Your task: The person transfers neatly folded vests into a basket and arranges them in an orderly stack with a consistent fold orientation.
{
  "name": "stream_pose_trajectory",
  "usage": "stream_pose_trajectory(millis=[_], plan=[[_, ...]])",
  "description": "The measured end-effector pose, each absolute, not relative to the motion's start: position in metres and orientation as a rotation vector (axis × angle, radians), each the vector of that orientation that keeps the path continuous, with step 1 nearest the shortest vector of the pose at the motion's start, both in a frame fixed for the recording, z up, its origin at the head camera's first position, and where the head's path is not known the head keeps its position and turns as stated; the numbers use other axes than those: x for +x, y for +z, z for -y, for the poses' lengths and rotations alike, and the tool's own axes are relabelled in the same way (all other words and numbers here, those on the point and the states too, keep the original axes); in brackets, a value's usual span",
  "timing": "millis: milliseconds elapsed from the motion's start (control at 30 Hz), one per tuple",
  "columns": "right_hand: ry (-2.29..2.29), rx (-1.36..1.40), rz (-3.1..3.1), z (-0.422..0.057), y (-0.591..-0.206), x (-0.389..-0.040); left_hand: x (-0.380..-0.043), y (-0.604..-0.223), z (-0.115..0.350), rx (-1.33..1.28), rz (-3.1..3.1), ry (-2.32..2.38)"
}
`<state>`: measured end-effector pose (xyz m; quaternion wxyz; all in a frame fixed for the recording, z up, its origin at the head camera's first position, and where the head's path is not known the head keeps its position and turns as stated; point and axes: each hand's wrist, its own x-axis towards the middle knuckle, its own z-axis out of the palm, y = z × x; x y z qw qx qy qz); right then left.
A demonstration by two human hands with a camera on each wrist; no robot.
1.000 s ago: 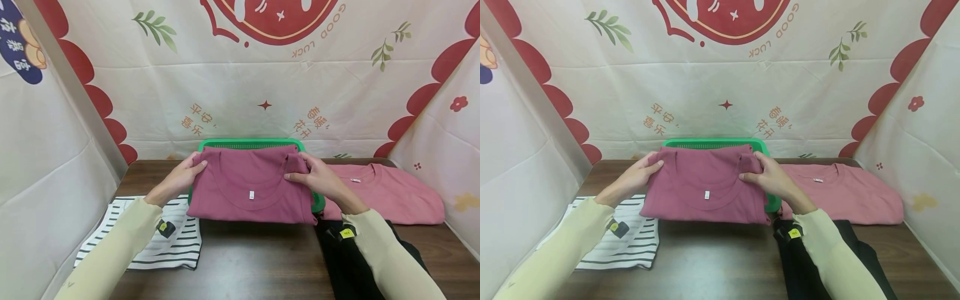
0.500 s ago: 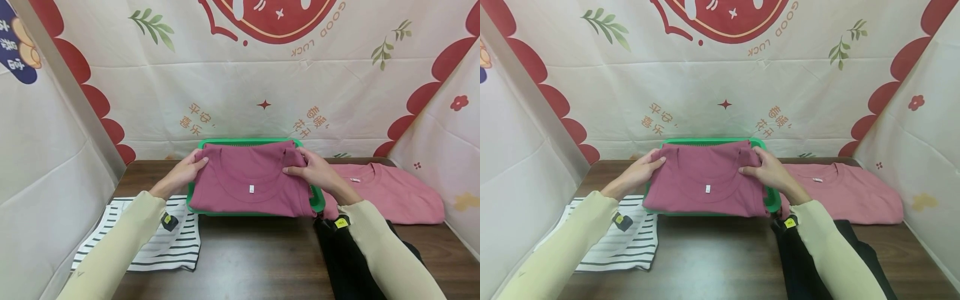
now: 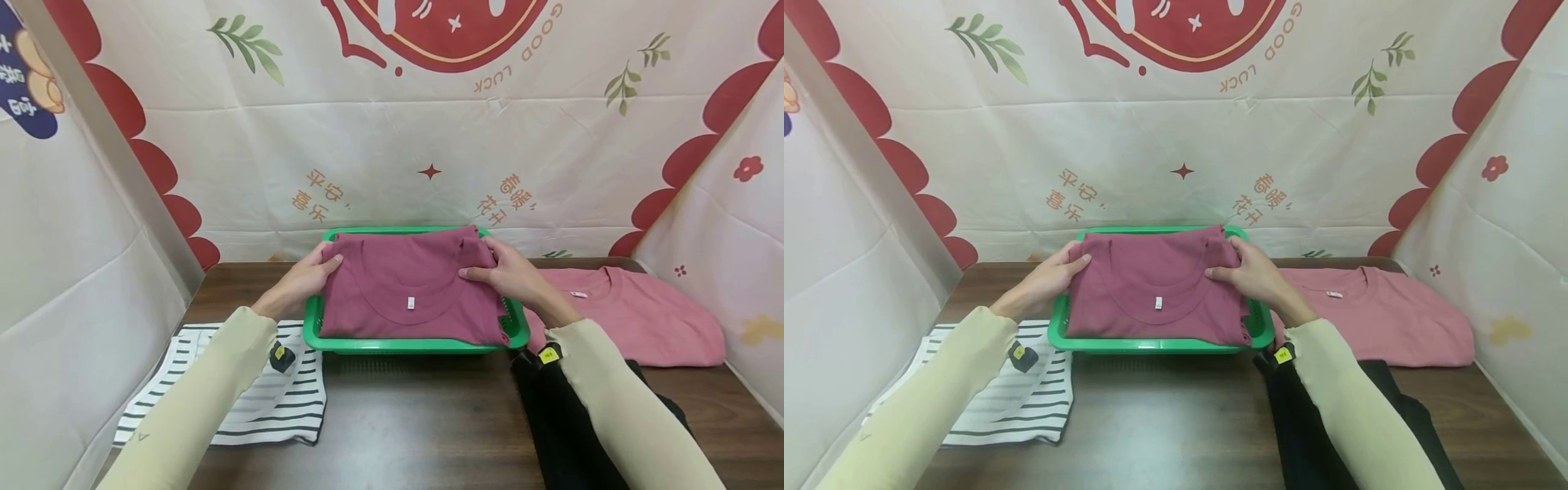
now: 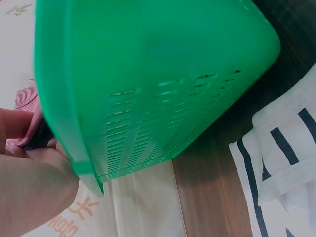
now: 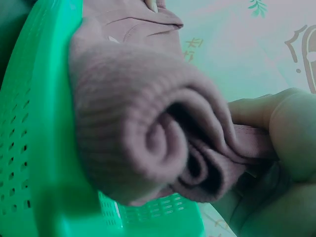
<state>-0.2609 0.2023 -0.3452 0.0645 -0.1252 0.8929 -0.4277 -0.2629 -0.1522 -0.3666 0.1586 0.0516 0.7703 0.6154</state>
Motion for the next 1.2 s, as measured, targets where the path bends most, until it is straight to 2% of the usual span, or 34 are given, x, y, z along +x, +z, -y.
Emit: stream_pose_trajectory(millis=[333, 767, 1200], plan=[[-1.266, -0.389, -2.699, -0.201, -0.346, -0.265, -0.266, -0.369, 0.151, 0.178, -2.318, 1.717], [-1.204, -0.459, -2.744, -0.206, -0.369, -0.273, -0.266, -0.373, 0.145, 0.399, -2.668, 1.417], [-1.086, -0.514, -2.886, -0.205, -0.383, -0.270, -0.264, -0.374, 0.140, 0.373, -2.730, 1.332]])
